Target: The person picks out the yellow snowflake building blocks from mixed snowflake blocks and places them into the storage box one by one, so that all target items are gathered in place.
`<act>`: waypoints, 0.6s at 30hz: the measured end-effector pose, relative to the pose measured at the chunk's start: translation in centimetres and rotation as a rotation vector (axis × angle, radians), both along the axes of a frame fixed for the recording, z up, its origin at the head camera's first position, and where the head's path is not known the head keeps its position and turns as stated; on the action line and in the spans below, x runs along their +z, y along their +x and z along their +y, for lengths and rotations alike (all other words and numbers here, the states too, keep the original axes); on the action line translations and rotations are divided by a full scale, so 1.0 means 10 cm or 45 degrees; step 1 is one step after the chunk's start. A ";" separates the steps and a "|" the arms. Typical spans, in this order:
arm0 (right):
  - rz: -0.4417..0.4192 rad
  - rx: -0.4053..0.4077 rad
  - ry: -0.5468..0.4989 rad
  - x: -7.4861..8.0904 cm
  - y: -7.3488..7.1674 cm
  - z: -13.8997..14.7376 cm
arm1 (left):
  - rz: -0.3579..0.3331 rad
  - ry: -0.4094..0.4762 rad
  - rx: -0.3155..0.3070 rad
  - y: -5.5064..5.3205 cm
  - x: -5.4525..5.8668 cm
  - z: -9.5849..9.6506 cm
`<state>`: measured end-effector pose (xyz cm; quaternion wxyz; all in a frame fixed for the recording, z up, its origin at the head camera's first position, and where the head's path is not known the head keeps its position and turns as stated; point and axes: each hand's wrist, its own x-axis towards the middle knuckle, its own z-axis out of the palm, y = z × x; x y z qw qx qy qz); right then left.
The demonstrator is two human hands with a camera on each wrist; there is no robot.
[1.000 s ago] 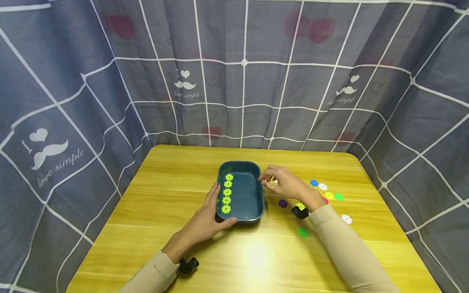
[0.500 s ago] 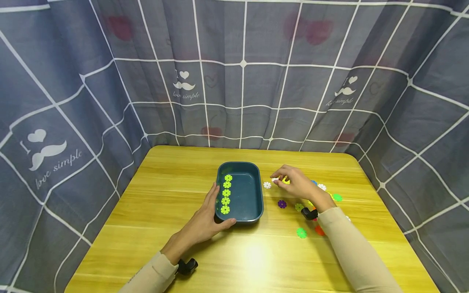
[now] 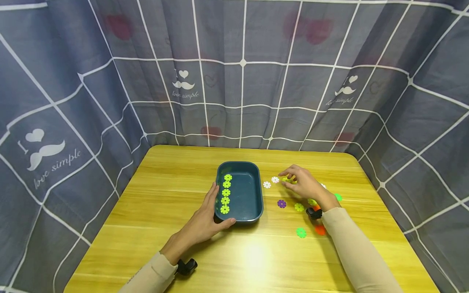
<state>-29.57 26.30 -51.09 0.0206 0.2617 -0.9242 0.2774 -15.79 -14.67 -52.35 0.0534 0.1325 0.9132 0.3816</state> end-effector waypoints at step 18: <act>-0.094 -0.095 0.103 -0.19 -0.11 0.14 | 0.006 -0.005 0.005 0.01 0.00 0.00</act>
